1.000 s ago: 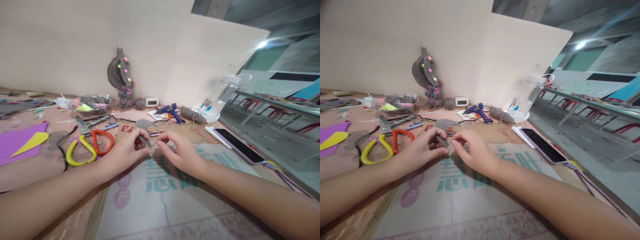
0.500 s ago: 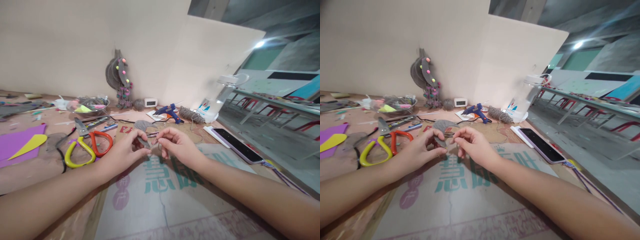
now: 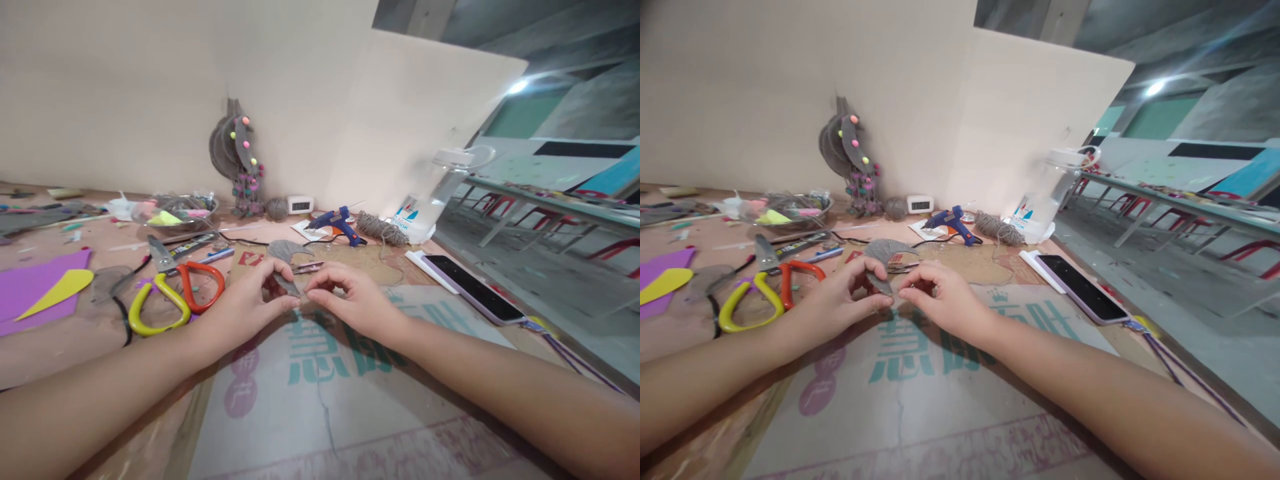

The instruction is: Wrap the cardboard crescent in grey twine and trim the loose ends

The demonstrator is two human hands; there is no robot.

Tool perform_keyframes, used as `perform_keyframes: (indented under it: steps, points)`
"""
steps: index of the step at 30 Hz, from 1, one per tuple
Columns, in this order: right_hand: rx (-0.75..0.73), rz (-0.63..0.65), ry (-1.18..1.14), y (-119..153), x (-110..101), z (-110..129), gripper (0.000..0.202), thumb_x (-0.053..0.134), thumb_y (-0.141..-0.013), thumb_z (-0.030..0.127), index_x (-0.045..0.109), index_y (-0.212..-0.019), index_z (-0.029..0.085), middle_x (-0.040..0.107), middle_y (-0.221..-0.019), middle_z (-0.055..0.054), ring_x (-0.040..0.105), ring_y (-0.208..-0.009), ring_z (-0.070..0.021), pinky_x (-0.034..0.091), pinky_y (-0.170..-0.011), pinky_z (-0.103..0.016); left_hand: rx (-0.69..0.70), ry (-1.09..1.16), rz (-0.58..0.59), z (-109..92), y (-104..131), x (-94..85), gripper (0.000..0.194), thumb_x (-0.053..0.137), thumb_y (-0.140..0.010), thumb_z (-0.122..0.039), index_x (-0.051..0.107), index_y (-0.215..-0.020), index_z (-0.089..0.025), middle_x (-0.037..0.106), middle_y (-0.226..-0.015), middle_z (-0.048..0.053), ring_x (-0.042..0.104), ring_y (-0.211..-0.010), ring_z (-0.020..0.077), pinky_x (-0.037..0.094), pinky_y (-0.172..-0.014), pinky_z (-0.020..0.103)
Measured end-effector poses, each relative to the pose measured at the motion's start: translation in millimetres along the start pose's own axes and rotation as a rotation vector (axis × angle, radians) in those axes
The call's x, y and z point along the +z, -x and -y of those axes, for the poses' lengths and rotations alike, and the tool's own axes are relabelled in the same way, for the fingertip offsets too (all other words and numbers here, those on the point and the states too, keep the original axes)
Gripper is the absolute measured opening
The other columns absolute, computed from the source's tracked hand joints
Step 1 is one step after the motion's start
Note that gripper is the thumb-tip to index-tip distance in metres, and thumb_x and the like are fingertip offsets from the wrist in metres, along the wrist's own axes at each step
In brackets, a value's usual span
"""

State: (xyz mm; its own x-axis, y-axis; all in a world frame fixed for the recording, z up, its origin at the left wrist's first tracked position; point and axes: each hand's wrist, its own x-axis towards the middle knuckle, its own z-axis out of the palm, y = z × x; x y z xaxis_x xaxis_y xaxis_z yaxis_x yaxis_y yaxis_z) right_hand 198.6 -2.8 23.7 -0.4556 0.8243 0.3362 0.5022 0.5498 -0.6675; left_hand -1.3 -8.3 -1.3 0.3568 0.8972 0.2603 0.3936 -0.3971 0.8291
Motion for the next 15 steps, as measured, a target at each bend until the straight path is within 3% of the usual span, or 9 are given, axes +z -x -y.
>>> perform_keyframes:
  steps: [8, 15]
  points:
    - [0.034, -0.004, -0.026, 0.6, 1.5, -0.7, 0.006, 0.059, -0.08, 0.018, 0.065, -0.078, 0.017, 0.062, -0.076, 0.0, 0.054, -0.071, -0.0112, 0.042, -0.065, -0.023, 0.012, 0.066, 0.046, -4.1, -0.3, 0.4, 0.022, 0.063, -0.078, -0.024, 0.046, -0.093, -0.026, 0.049, -0.083, -0.006, 0.052, -0.07, 0.0089, 0.045, -0.064, 0.023]
    - [0.029, -0.019, -0.041, 1.0, 1.1, 1.3, 0.006, 0.059, -0.08, 0.019, 0.065, -0.079, 0.018, 0.062, -0.076, 0.0, 0.053, -0.068, -0.0106, 0.042, -0.063, -0.023, 0.013, 0.068, 0.077, -3.0, 0.4, -0.2, 0.029, 0.064, -0.078, -0.034, 0.045, -0.097, -0.025, 0.051, -0.085, -0.004, 0.054, -0.074, 0.0118, 0.044, -0.066, 0.026]
